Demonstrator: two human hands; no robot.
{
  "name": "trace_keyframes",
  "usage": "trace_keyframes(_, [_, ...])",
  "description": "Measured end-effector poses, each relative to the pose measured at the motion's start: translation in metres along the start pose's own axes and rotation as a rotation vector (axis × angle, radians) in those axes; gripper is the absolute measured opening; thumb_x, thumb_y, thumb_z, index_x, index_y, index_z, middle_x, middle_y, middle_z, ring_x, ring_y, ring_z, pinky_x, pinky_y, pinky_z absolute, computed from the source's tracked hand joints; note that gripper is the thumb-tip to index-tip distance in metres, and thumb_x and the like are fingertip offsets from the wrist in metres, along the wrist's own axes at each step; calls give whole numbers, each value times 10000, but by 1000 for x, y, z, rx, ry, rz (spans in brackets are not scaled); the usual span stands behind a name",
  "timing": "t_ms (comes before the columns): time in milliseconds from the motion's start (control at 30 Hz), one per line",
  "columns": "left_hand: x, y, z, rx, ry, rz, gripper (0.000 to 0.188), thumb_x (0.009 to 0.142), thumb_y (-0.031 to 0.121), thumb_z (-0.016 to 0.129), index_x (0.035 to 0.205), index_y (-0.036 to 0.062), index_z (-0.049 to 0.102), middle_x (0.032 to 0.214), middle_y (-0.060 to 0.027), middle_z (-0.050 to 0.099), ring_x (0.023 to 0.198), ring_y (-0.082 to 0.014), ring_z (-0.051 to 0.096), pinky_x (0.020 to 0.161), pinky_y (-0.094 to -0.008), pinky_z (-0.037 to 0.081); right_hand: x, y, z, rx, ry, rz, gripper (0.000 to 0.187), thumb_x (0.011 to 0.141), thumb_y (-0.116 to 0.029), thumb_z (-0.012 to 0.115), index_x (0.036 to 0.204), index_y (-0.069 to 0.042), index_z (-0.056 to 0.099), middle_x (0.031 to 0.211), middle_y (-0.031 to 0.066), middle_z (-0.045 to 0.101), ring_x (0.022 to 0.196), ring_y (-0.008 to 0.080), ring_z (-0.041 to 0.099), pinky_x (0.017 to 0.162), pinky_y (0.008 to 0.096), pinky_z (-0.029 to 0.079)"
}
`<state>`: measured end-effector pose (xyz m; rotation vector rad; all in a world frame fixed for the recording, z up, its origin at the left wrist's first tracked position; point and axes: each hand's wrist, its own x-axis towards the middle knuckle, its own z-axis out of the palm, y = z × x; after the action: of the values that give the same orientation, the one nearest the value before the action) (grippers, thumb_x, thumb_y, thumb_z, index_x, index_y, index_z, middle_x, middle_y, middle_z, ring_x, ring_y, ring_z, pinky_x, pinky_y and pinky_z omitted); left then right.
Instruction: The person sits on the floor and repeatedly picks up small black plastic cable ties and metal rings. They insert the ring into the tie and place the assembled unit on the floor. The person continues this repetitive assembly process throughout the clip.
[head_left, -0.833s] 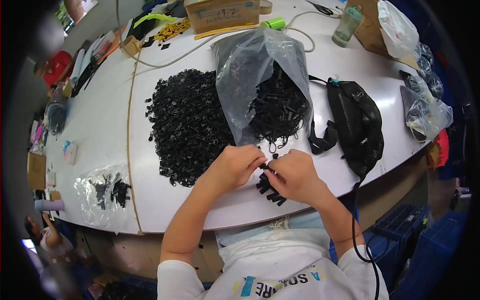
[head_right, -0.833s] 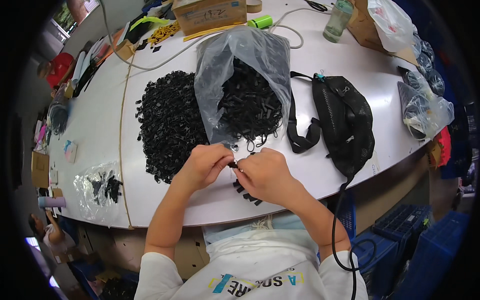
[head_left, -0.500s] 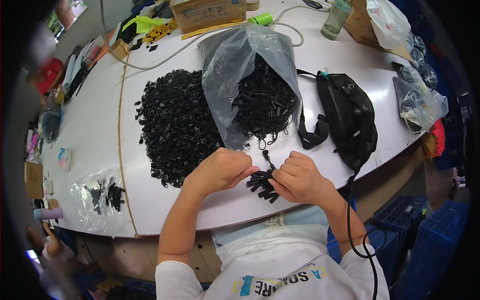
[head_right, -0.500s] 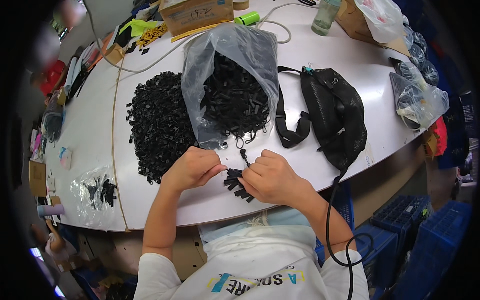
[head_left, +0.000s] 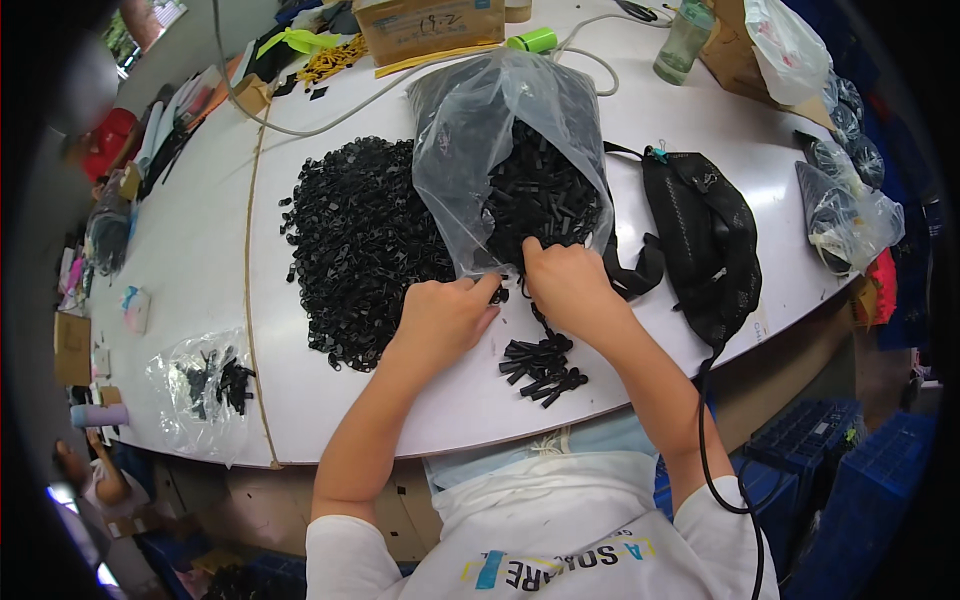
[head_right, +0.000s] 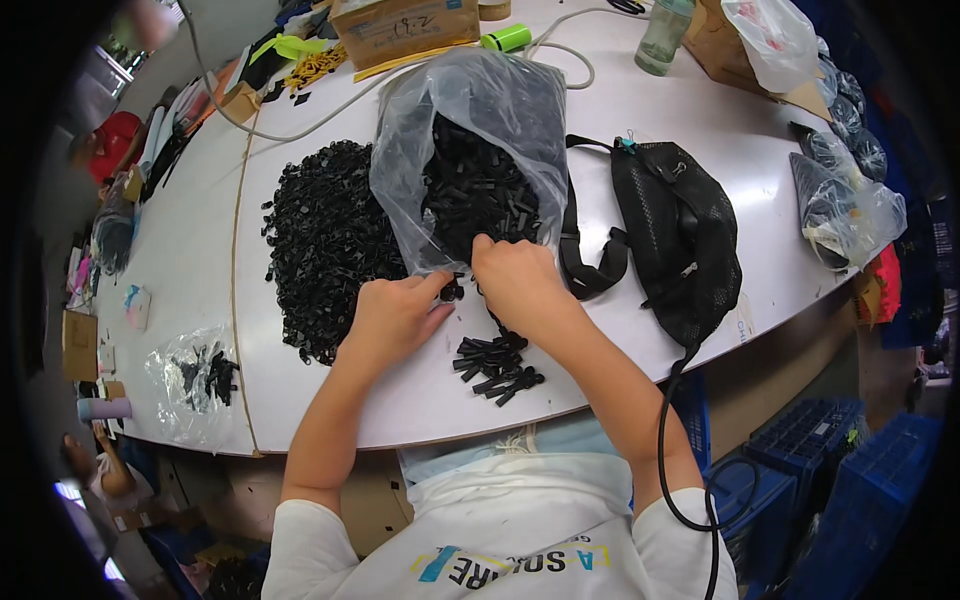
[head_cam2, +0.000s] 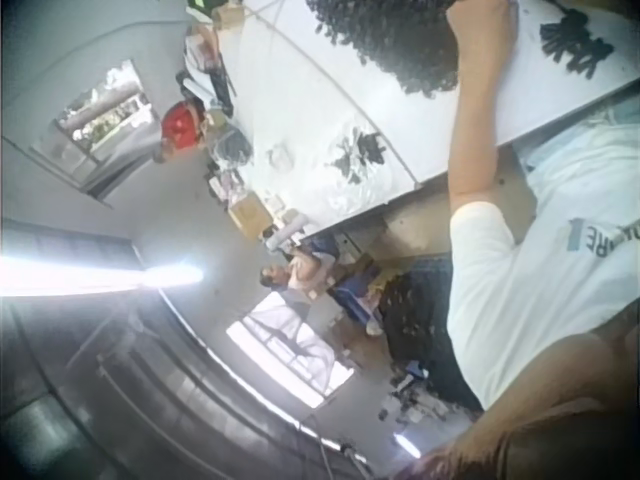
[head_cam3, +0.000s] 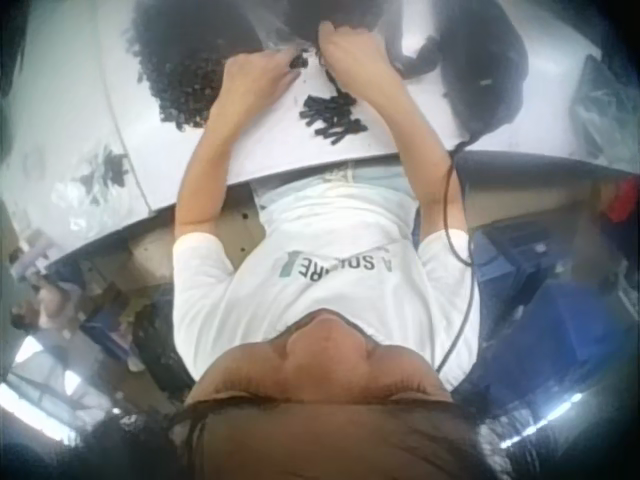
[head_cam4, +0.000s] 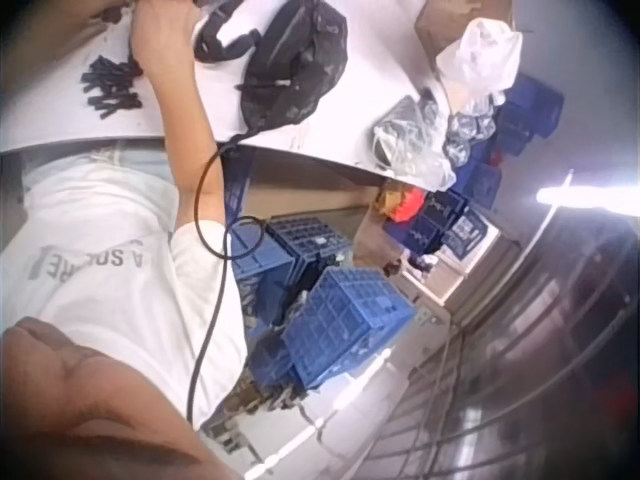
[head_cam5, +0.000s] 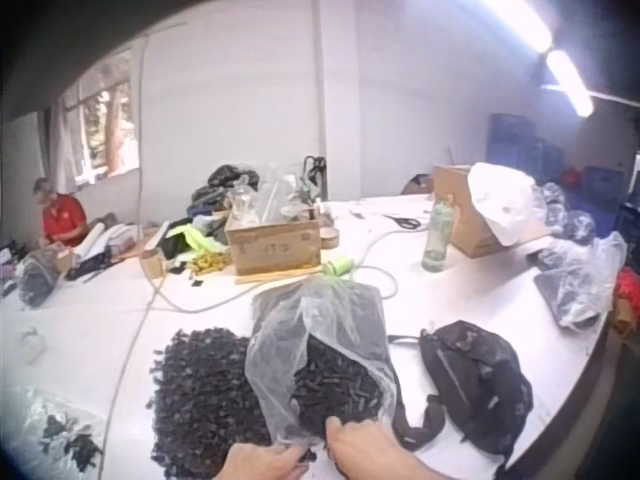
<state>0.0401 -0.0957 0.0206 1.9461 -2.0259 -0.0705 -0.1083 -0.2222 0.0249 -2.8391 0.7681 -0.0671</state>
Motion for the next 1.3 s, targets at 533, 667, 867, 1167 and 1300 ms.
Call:
trace_keyframes(533, [5,3,12,32,-11,-17,180,769,217,692,805,87,573,633,-69,607,528,-271,612,476,-384,472,25,-5,4,-121,13,-38,180,766,-100,642,874,-21,522,709,168,662,650,323,682,556,405,539])
trace_keyframes(667, [4,0,3,17,-19,-31,149,776,193,674,793,85,573,635,-68,616,526,-272,613,479,-387,477,20,1,10,-16,224,-35,127,836,-134,619,837,-41,532,673,161,638,596,332,650,532,420,508])
trace_keyframes(867, [5,-2,12,24,19,-36,124,776,170,661,783,84,571,640,-59,617,517,-274,607,469,-385,475,21,11,8,226,412,28,185,893,-138,595,764,-20,536,571,152,578,520,350,589,497,413,457])
trace_keyframes(1167, [-1,-10,2,-216,131,-15,105,761,99,676,816,58,597,661,-86,621,578,-269,626,515,-357,486,9,13,-17,839,417,-10,130,925,-79,510,919,16,598,629,137,578,551,218,582,535,324,430])
trace_keyframes(1300, [-1,-15,-3,-321,79,-44,110,754,71,671,835,50,599,628,-93,611,549,-269,616,512,-346,480,-2,6,-26,819,168,-108,141,924,-65,510,992,23,596,725,145,589,623,210,560,582,303,428])
